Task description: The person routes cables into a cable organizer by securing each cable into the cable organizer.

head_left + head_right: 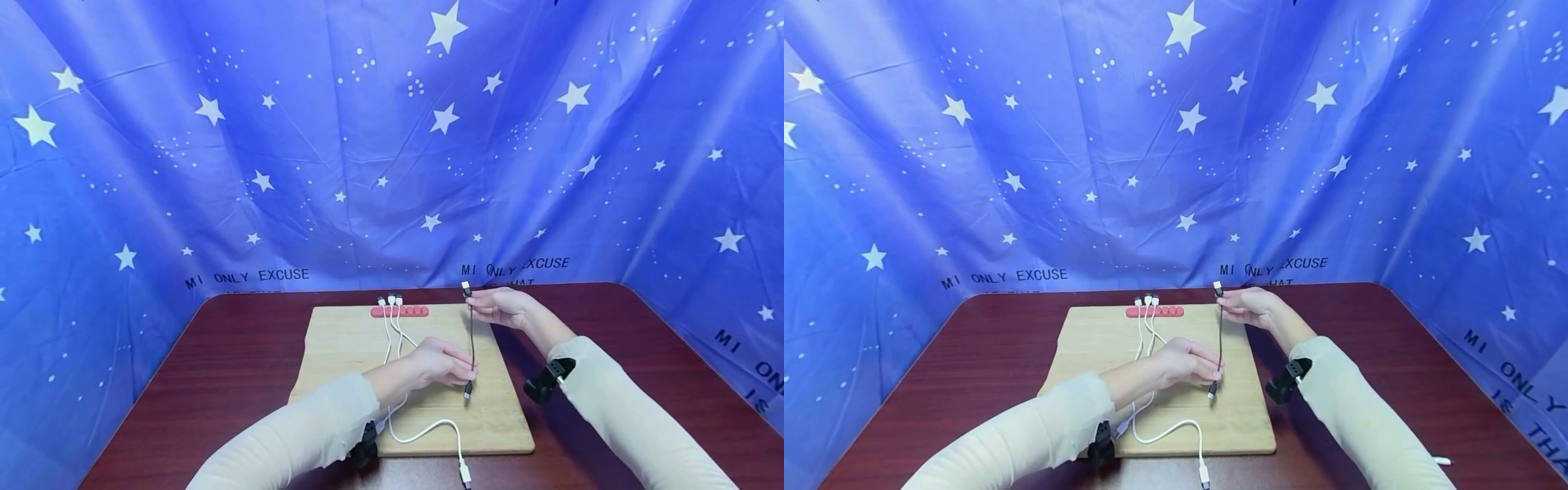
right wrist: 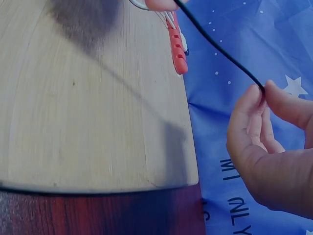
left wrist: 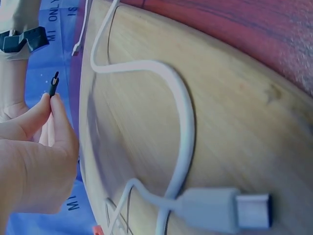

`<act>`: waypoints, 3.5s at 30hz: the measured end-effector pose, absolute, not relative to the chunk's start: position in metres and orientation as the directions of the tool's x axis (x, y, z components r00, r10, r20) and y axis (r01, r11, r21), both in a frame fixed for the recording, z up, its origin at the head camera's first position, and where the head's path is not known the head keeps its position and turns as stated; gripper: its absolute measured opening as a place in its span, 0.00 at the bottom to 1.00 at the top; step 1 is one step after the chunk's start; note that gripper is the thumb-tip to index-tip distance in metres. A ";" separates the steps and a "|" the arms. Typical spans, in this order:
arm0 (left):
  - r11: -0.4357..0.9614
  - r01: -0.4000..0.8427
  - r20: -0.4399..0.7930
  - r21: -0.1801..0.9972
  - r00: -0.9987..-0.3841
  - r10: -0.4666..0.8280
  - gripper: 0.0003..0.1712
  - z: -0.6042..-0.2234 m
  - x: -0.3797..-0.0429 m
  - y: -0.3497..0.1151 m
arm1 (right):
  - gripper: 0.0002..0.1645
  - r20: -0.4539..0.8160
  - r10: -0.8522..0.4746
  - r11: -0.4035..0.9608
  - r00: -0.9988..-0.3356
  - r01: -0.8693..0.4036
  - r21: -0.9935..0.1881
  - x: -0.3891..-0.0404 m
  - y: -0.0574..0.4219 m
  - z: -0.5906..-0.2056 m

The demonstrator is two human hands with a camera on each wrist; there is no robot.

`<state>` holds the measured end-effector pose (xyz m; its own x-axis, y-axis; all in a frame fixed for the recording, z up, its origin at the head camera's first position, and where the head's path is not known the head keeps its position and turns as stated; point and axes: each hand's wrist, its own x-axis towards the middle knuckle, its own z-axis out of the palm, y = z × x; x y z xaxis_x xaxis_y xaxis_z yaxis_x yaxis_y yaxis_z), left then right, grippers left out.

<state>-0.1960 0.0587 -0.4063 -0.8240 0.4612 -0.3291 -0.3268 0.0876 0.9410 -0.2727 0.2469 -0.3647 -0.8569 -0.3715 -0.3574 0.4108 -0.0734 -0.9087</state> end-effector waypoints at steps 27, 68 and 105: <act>0.064 -0.379 -0.370 0.923 -0.833 0.412 0.19 -0.404 -0.205 0.032 | 0.17 -0.341 -0.333 -0.150 -0.879 0.406 -0.901 -0.284 0.226 -0.370; 0.042 -0.386 -0.370 0.922 -0.840 0.396 0.19 -0.407 -0.211 0.000 | 0.27 -0.368 -0.299 -0.189 -0.880 0.433 -0.882 -0.299 0.193 -0.383; 0.066 -0.277 -0.282 0.959 -0.954 0.102 0.16 -0.408 -0.204 -0.014 | 0.30 -0.386 -0.085 -0.036 -0.919 0.390 -0.920 -0.335 0.135 -0.406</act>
